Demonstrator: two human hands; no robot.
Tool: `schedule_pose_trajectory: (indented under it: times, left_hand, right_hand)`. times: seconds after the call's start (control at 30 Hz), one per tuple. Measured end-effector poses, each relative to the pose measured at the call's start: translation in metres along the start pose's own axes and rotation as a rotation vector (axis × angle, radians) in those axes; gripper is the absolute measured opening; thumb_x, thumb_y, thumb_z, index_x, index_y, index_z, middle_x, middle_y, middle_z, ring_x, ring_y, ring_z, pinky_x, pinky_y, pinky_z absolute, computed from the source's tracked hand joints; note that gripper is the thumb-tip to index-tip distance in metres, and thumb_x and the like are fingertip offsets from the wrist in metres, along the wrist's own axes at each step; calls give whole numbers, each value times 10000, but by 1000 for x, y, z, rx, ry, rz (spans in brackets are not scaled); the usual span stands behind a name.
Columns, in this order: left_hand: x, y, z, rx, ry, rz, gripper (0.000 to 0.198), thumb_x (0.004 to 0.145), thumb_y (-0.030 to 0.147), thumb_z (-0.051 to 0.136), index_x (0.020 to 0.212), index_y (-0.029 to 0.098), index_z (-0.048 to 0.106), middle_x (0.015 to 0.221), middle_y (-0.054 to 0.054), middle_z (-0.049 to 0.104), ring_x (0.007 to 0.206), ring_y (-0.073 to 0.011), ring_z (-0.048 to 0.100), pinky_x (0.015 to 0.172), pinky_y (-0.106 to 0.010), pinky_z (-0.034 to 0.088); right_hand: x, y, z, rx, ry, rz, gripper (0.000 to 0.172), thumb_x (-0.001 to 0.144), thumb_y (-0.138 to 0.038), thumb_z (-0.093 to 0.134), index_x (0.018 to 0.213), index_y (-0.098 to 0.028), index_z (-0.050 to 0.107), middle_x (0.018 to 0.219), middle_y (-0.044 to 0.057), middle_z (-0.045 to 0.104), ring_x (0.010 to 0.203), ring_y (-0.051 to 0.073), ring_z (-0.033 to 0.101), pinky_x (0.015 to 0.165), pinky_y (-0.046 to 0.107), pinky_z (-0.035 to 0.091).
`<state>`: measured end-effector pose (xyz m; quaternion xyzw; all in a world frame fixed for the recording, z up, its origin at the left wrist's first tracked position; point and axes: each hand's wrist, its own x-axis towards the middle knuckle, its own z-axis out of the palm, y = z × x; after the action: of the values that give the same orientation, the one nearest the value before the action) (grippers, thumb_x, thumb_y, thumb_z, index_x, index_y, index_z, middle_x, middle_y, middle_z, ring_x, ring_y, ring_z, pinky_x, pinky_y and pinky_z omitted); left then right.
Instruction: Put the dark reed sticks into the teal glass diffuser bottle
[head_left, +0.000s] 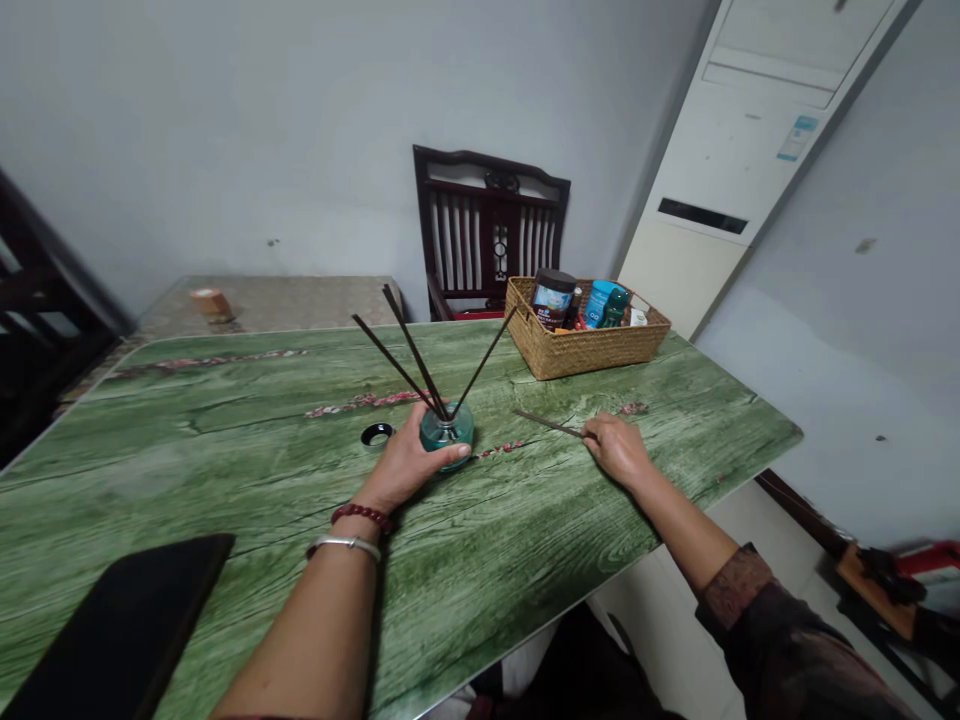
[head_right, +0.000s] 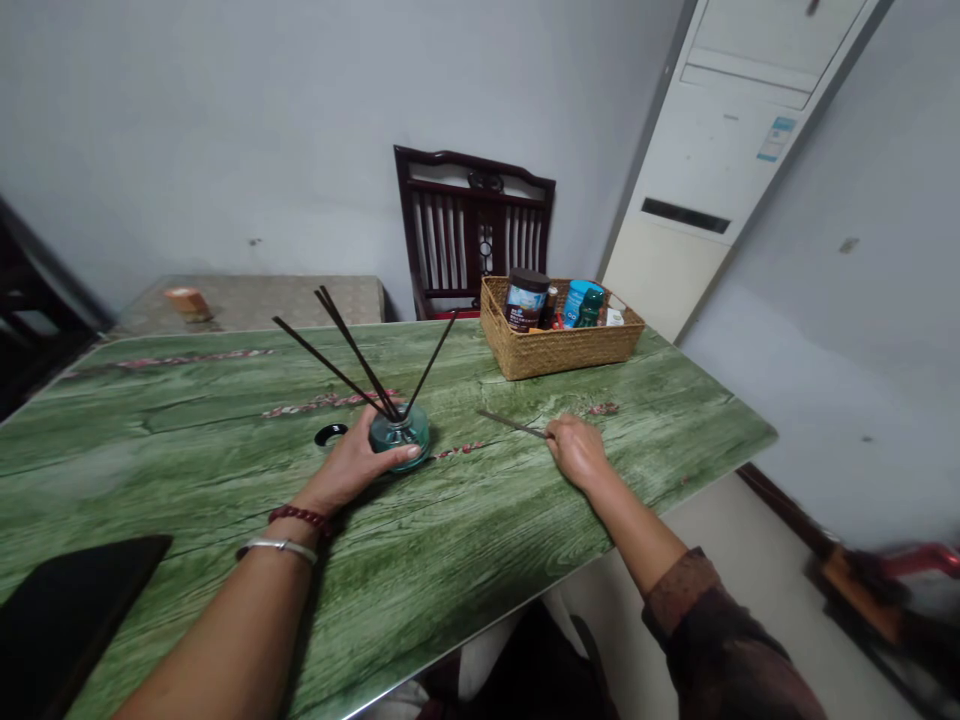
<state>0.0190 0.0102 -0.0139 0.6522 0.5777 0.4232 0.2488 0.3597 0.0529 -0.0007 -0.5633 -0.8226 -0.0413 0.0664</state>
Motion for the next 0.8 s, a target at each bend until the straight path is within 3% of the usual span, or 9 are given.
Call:
schedule_pose_trajectory:
  times: [0.2,0.47,0.63,0.7,0.8]
  left_hand:
    - [1,-3,1,1,17,12,729,653,511,750,1269,228,482,1252,-103,620,1153,-316,584,1003,-478,447]
    - [0,0,0,17,4,2,732,663,540,739,1267,223,472,1214,-93,640,1107,-309,613,952,-447,475]
    - [-1,3,0,-9,5,-5,738,647,525,746,1260,210,481,1224,-106,636,1124,-315,601,971,-465,463]
    - [-1,2,0,-11,6,-9,739,647,518,747,1266,214,482,1220,-104,638,1114,-314,606,967,-468,465]
    - [-2,2,0,-8,5,-16,739,652,522,747,1271,219,479,1208,-97,640,1095,-308,616,957,-464,470]
  right_hand:
    - [0,1,-2,2,-39,14,190,941,-271,527,1013,-230,698,1016,71,684,942,183,635,737,246,383]
    - [1,0,-5,94,-22,-6,183,902,-219,503,877,-189,681,893,75,713,804,173,649,703,243,379]
    - [13,-1,-22,539,215,-27,152,842,-245,541,870,-177,674,756,32,691,703,160,624,699,256,431]
    - [20,-12,-37,808,325,-9,168,799,-290,588,894,-175,664,745,17,681,656,151,609,654,259,456]
    - [32,-44,-63,1223,367,-50,220,765,-369,649,885,-187,618,767,7,685,593,130,598,571,250,477]
